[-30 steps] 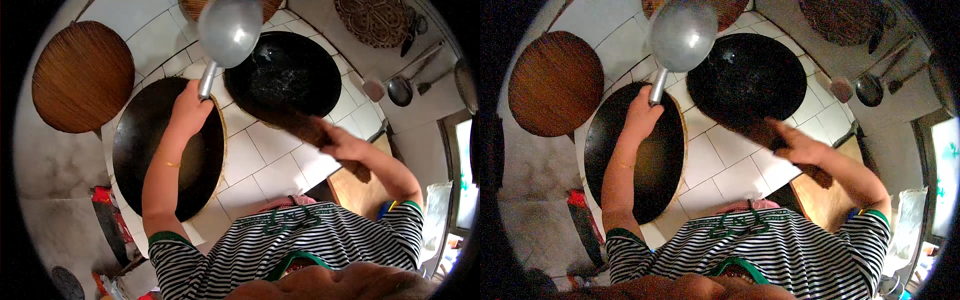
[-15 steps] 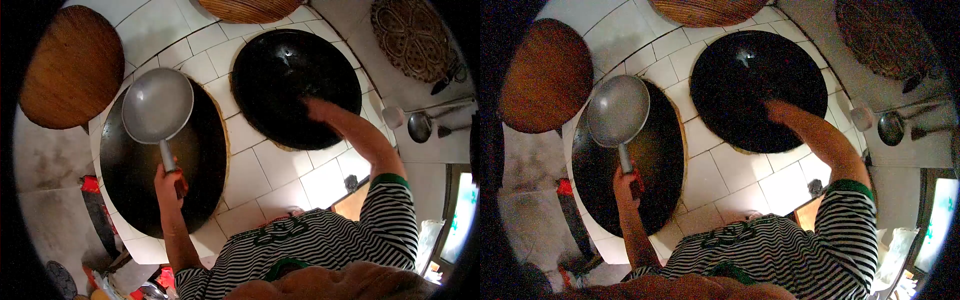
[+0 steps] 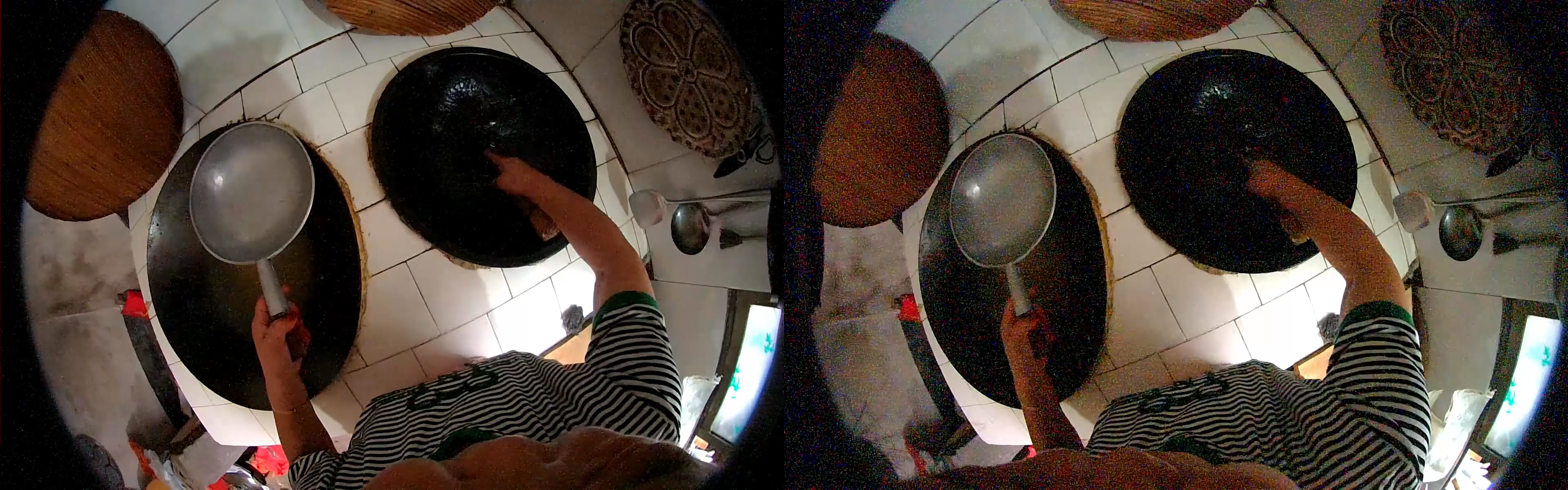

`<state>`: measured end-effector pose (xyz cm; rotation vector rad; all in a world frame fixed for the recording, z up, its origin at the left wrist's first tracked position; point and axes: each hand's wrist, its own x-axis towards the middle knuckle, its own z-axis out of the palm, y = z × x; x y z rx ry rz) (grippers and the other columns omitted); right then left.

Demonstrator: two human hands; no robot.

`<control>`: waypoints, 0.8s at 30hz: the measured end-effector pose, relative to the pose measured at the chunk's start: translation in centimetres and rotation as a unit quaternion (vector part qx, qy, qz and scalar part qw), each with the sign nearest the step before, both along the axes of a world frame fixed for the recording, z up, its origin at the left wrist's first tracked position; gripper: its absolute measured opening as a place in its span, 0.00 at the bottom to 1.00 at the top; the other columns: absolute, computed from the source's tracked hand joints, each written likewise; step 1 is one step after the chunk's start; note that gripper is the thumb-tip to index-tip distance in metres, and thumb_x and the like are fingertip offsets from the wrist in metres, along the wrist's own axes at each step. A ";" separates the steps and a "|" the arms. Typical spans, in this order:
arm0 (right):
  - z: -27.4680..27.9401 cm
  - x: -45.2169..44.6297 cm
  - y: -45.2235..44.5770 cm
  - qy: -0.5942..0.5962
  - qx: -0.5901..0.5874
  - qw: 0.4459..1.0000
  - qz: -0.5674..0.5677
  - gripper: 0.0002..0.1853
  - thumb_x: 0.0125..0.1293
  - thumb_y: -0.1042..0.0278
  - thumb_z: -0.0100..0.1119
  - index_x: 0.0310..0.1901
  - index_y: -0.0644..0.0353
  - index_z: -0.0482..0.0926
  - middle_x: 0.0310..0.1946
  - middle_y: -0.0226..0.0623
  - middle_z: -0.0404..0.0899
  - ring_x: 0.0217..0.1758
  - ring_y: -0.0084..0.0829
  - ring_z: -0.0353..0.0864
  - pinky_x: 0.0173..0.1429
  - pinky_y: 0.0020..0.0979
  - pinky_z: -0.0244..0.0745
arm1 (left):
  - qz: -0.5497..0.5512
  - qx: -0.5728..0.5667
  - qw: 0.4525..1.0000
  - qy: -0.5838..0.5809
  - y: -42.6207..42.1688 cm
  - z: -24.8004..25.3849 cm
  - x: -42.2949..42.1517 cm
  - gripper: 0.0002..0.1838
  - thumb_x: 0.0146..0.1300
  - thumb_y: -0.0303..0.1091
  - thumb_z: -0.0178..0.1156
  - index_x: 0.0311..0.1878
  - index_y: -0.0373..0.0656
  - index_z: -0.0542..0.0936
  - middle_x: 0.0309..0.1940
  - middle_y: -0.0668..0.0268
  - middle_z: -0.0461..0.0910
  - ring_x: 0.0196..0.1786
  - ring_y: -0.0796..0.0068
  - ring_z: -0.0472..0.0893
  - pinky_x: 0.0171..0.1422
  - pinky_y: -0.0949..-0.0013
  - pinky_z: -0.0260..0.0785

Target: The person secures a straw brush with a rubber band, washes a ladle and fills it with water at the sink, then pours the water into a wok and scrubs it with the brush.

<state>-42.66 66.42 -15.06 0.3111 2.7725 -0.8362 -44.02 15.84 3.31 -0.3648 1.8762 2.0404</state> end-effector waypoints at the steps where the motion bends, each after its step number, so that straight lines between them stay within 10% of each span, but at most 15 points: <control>1: 0.5 1.1 -0.9 -0.022 0.015 0.997 0.067 0.35 0.52 0.67 0.58 0.65 0.52 0.62 0.48 0.56 0.75 0.49 0.53 0.76 0.54 0.43 0.72 | 0.006 -0.006 1.000 -0.003 0.2 0.2 0.1 0.30 0.44 0.27 0.59 0.56 0.34 0.69 0.24 0.67 0.74 0.15 0.80 0.70 0.15 0.78 0.62; 7: 7.4 8.5 2.7 -0.156 0.188 0.947 0.210 0.33 0.57 0.62 0.56 0.66 0.49 0.61 0.46 0.53 0.77 0.47 0.50 0.78 0.54 0.42 0.72 | 0.029 -0.032 0.999 -0.013 -0.6 -0.6 0.1 0.29 0.43 0.25 0.56 0.54 0.35 0.70 0.24 0.67 0.74 0.15 0.80 0.69 0.16 0.77 0.63; 9: 12.5 5.0 0.7 -0.335 0.308 0.887 0.073 0.33 0.57 0.62 0.55 0.66 0.50 0.60 0.48 0.55 0.76 0.48 0.52 0.77 0.56 0.43 0.70 | 0.030 -0.042 0.998 -0.019 -0.3 -0.3 0.3 0.28 0.42 0.25 0.55 0.54 0.36 0.71 0.24 0.68 0.74 0.16 0.80 0.69 0.16 0.78 0.62; 16: 2.0 -0.2 -1.8 -0.014 0.037 0.998 0.048 0.36 0.55 0.67 0.56 0.67 0.52 0.58 0.53 0.56 0.72 0.54 0.51 0.73 0.59 0.39 0.68 | 0.018 0.038 0.999 0.008 -0.7 -0.2 0.9 0.26 0.43 0.26 0.57 0.51 0.37 0.72 0.24 0.68 0.73 0.16 0.82 0.68 0.17 0.79 0.61; 24: 14.5 7.3 1.7 0.019 0.083 0.996 -0.016 0.36 0.53 0.76 0.54 0.66 0.59 0.58 0.55 0.54 0.71 0.54 0.51 0.74 0.59 0.38 0.69 | 0.028 0.022 0.999 0.002 -0.9 -0.9 -0.3 0.26 0.44 0.26 0.57 0.52 0.36 0.72 0.24 0.68 0.73 0.17 0.80 0.69 0.17 0.79 0.62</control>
